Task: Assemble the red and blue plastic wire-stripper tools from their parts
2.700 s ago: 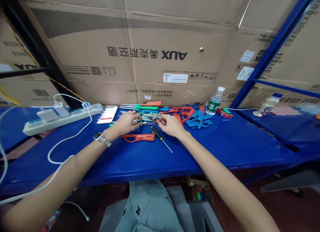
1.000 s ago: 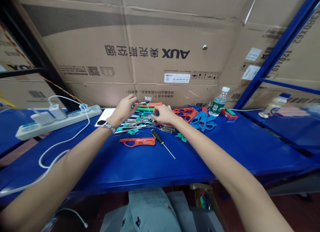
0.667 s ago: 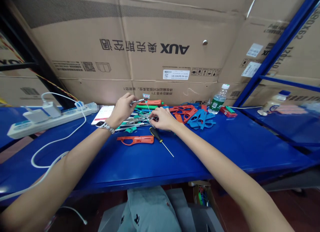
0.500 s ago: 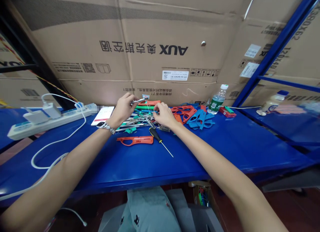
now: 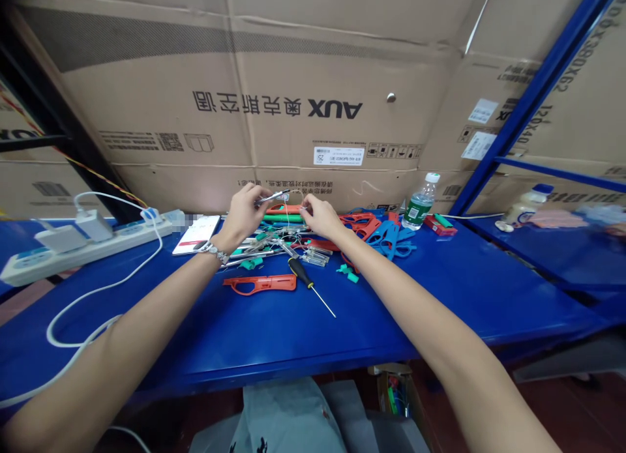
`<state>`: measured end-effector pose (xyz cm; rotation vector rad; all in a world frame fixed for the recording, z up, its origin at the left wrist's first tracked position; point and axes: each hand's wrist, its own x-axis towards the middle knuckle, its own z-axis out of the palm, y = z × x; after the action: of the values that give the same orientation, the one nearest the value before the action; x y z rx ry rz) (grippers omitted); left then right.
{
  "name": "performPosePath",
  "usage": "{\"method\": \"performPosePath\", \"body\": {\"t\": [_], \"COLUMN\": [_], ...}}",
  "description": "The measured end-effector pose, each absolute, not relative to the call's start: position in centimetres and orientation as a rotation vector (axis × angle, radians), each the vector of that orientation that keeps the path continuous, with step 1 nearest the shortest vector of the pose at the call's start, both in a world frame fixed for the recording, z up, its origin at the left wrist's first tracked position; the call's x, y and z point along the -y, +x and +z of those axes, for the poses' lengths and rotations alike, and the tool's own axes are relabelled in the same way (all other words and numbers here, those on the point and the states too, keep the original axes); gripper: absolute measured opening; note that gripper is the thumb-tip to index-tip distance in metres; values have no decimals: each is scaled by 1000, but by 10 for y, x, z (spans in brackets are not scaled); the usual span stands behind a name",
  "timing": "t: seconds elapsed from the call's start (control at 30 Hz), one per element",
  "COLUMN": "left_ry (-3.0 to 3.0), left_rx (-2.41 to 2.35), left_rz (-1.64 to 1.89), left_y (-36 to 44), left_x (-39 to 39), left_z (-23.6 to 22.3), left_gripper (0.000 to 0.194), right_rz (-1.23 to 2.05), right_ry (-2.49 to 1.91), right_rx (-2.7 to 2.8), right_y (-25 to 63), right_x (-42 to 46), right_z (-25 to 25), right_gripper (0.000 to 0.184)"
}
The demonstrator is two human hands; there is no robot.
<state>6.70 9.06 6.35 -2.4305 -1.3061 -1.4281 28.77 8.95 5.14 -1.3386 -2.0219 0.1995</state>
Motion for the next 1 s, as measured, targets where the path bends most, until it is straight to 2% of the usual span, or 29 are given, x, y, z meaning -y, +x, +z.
{"method": "performPosePath", "body": {"t": [0.13,0.23,0.37,0.5,0.7,0.87,1.0], "left_ry": [-2430,-2440,-2431,-2409,-2388,-2433,-2440], "left_rx": [1296,1280,1291,1292,1269,1300,1315], "left_rz": [-1473,-1528,-1567,-1560,-1575,-1490,-1440], "left_y": [71,76,79,76,64,37,19], "left_x": [-90,-85,-80,-81,-74,-59,-51], "left_z": [72,76,81,84,85,83,84], "left_gripper": [9,9,10,10,9,9,12], "right_rz": [287,272,177,239,406,708,595], "right_ry": [-1240,-1227,-1228,-1188,-1140,-1048,-1058], "right_rx": [2022,2163,2239,2182,2030,1961,1987], "right_y": [286,279,271,272,271,269,261], "right_x": [-79,-73,-73,-72,-62,-54,-52], "right_z": [59,58,54,55,59,60,63], "right_gripper": [24,15,21,7,7,16,13]}}
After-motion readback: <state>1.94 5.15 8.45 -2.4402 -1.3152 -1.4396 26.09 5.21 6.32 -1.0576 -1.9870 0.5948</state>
